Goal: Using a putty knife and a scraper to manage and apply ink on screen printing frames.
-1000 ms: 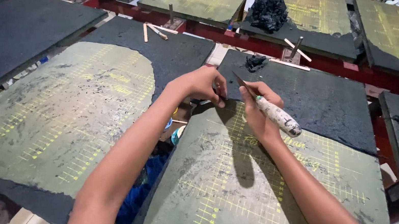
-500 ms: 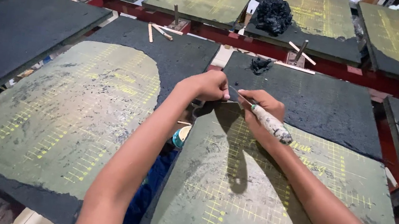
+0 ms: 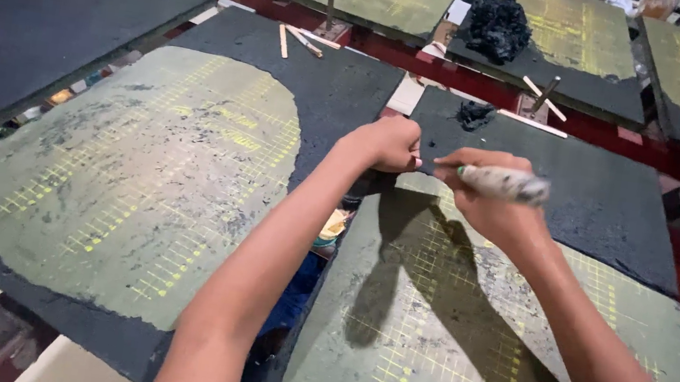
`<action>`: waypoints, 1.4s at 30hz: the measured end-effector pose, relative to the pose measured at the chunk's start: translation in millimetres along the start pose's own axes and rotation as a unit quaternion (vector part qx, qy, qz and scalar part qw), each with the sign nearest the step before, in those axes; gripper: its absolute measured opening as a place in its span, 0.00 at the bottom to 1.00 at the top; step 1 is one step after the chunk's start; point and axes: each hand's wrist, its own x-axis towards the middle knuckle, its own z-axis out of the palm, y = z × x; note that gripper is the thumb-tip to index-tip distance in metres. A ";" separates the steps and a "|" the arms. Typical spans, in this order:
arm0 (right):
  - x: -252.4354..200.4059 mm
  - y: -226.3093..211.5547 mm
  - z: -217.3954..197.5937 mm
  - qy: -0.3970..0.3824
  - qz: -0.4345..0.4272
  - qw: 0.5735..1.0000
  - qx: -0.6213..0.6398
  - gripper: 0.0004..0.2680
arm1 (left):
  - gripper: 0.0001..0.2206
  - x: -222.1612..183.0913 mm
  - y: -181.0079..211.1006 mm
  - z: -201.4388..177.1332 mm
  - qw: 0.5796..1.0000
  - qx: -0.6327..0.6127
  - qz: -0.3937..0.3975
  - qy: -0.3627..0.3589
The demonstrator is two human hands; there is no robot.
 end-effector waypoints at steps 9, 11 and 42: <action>-6.4 41.1 26.5 -0.066 0.140 0.985 -0.081 0.15 | 0.12 -44.0 11.6 -34.7 0.990 -0.141 0.005 -0.015; -8.5 57.1 39.2 -0.050 0.109 0.989 -0.087 0.12 | 0.15 -67.5 32.8 -67.6 0.989 -0.147 -0.002 0.015; 19.1 79.3 50.7 -0.010 0.151 0.970 -0.188 0.07 | 0.07 -27.7 51.1 18.0 0.918 0.254 0.172 0.252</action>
